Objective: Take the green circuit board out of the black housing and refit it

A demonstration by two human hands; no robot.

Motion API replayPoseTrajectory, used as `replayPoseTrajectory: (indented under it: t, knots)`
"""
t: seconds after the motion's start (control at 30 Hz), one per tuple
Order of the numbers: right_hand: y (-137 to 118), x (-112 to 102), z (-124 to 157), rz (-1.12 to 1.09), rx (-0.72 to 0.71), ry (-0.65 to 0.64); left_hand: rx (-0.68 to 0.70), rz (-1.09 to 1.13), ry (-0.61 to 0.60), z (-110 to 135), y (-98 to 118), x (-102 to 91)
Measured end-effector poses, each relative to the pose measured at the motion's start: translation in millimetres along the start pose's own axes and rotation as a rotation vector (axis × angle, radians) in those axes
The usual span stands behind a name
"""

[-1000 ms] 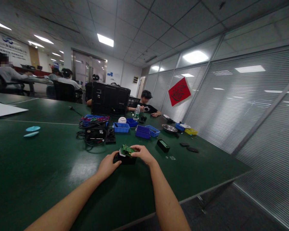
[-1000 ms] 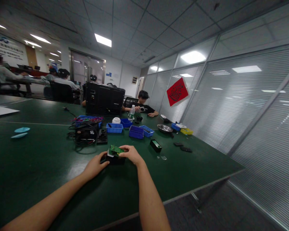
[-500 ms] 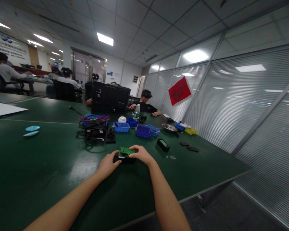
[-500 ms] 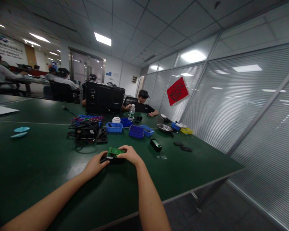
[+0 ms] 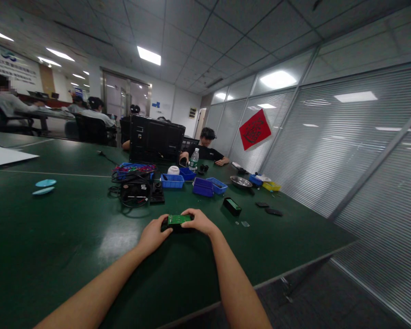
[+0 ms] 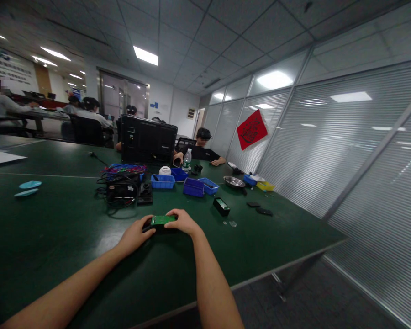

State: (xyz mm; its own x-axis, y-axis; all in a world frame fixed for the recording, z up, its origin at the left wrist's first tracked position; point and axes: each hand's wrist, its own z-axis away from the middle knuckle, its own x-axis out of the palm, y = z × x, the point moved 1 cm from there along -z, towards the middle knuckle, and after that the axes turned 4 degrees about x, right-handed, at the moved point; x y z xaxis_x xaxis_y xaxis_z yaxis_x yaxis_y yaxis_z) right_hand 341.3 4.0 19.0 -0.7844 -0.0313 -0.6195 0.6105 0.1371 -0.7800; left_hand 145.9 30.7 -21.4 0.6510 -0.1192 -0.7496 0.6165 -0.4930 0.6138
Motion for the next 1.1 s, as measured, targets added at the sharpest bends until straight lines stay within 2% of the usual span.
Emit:
replayPoseTrajectory:
  t: [0.57,0.87,1.1]
  knots:
    - [1.1,-1.7,-0.1,-0.059,-0.028,-0.05,0.009,-0.009,0.014,0.5,1.0,-0.9]
    - [-3.7,-2.2,2.1,0.087,-0.012,-0.118,0.017,0.01,0.012,0.4,-0.3,0.3]
    - [-0.1,1.5,-0.9,0.173,-0.003,-0.098,0.008,-0.003,0.027,1.3,2.8,-0.9]
